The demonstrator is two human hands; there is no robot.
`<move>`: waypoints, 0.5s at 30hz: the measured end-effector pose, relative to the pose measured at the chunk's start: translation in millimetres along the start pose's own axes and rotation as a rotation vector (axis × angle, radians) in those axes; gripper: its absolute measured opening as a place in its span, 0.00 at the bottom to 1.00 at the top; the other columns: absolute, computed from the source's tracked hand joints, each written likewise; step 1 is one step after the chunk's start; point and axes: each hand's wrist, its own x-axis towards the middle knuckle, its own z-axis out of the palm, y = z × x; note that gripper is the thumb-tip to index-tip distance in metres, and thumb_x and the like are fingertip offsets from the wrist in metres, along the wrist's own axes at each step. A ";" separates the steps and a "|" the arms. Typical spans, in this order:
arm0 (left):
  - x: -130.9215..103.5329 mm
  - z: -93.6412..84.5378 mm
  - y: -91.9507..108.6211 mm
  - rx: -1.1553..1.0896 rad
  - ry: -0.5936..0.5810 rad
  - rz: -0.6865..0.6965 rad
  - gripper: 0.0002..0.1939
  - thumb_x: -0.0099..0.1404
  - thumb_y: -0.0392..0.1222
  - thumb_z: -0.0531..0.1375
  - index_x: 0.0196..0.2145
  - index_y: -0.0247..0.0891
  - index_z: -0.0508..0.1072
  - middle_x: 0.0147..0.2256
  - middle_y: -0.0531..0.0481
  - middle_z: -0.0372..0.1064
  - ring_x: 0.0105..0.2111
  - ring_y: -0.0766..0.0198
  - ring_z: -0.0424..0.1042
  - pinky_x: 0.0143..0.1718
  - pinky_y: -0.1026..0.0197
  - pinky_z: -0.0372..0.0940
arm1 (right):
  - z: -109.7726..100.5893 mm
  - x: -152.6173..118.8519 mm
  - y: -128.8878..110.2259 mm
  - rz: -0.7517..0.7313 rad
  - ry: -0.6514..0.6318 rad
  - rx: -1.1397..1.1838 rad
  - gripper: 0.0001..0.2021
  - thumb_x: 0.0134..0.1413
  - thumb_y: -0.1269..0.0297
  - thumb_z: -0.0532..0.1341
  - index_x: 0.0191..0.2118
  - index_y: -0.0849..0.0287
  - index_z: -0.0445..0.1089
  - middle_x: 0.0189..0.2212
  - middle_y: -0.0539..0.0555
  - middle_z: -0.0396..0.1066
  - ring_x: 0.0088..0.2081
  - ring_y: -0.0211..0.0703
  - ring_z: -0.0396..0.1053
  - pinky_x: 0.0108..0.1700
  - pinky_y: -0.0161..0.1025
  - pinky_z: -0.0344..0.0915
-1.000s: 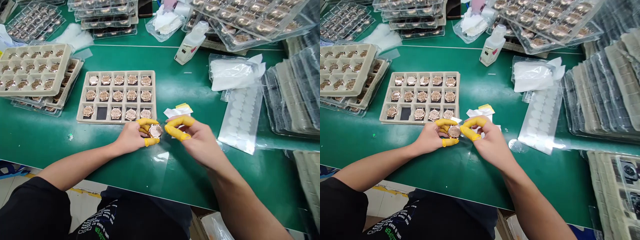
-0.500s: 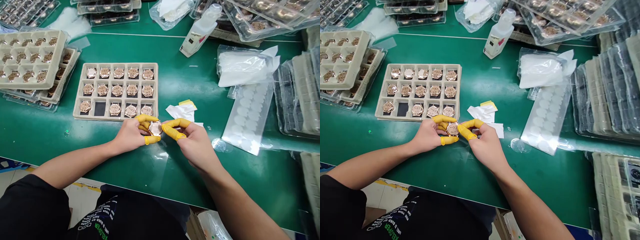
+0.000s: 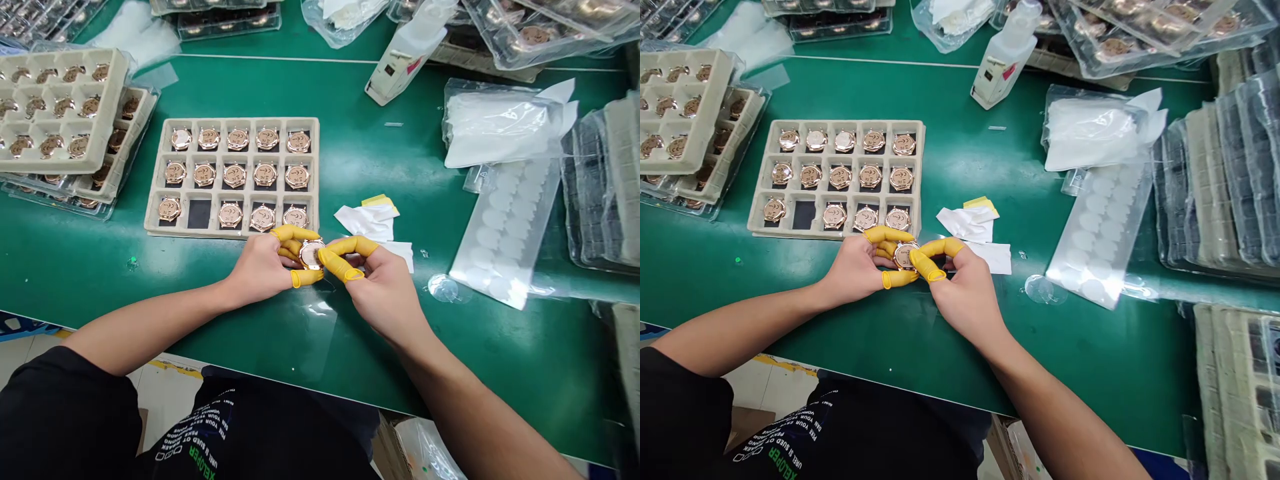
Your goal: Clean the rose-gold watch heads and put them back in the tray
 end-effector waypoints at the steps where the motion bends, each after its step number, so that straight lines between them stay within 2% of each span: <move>1: 0.0 0.0 -0.1 0.005 0.003 0.000 0.30 0.48 0.37 0.77 0.50 0.37 0.80 0.38 0.47 0.82 0.36 0.63 0.83 0.40 0.64 0.80 | 0.7 -0.2 0.6 -0.004 0.009 -0.007 0.09 0.48 0.58 0.68 0.35 0.55 0.78 0.34 0.52 0.79 0.35 0.43 0.71 0.42 0.45 0.68; 15: 0.4 0.8 -2.1 -0.032 -0.017 0.032 0.29 0.49 0.34 0.75 0.50 0.36 0.79 0.37 0.49 0.81 0.34 0.65 0.82 0.39 0.65 0.80 | 3.6 -2.1 2.9 -0.088 0.053 -0.110 0.08 0.50 0.58 0.66 0.35 0.54 0.78 0.36 0.53 0.78 0.37 0.44 0.71 0.42 0.46 0.67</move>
